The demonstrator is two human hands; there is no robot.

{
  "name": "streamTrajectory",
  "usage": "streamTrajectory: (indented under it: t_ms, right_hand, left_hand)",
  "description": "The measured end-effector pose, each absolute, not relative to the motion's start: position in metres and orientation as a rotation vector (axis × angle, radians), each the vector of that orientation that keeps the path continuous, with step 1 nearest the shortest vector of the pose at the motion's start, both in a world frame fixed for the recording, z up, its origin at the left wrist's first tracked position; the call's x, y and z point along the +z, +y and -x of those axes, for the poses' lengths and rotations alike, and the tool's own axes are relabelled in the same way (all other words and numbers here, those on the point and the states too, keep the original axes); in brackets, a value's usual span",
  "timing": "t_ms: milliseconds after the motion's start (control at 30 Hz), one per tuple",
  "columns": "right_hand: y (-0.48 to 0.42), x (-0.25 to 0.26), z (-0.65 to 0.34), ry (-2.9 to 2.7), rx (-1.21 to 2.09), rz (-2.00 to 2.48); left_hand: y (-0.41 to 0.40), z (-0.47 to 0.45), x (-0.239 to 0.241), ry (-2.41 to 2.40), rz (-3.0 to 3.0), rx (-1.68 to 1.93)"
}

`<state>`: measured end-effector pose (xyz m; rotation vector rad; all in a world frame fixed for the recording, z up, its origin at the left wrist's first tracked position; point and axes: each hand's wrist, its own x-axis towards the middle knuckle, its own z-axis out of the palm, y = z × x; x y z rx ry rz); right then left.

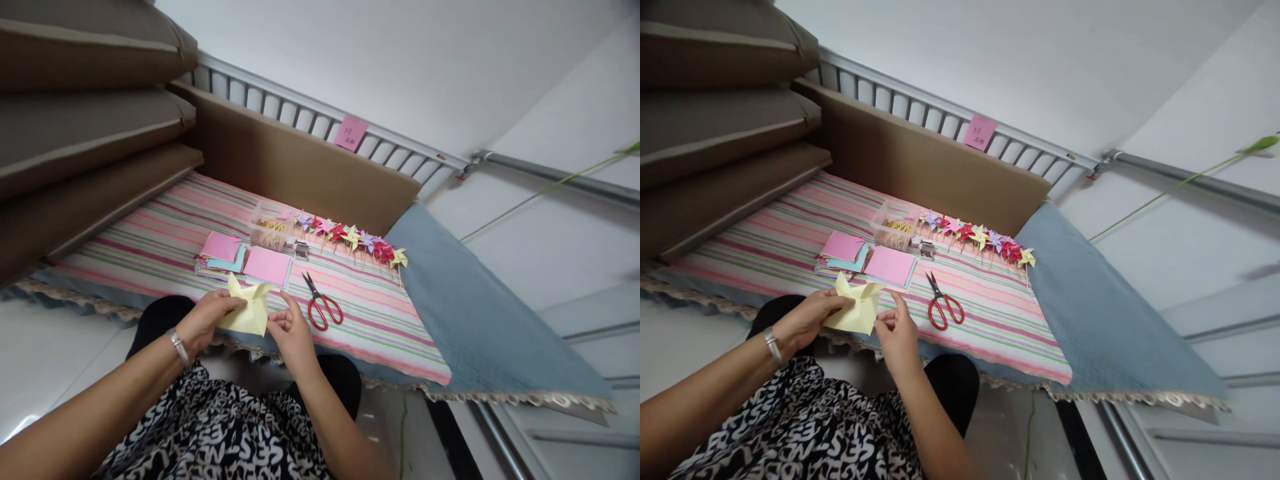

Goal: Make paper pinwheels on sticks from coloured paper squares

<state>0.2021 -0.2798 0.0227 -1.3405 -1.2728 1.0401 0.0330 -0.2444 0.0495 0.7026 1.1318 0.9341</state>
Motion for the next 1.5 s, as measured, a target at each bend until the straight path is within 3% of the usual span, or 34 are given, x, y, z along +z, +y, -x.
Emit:
streamTrajectory:
  t_ms: [167, 400, 800, 1200, 1500]
  right_hand:
    - [-0.306, 0.039, -0.203, -1.844, 0.262, 1.223]
    - [-0.316, 0.043, -0.196, -2.096, 0.027, 1.190]
    - [-0.314, 0.043, -0.196, -2.004, 0.035, 1.159]
    - [-0.307, 0.059, -0.190, -1.776, 0.521, 1.411]
    - [-0.303, 0.060, -0.187, -1.792, 0.455, 1.524]
  left_hand:
    - [-0.247, -0.030, 0.060, 1.089, -0.720, 0.912]
    - [-0.253, -0.033, 0.066, 1.046, -0.726, 0.909]
    - [-0.256, -0.034, 0.067, 1.093, -0.729, 0.916]
    - [-0.265, -0.039, 0.063, 1.087, -0.872, 0.847]
    - [-0.268, -0.042, 0.067, 1.060, -0.918, 0.823]
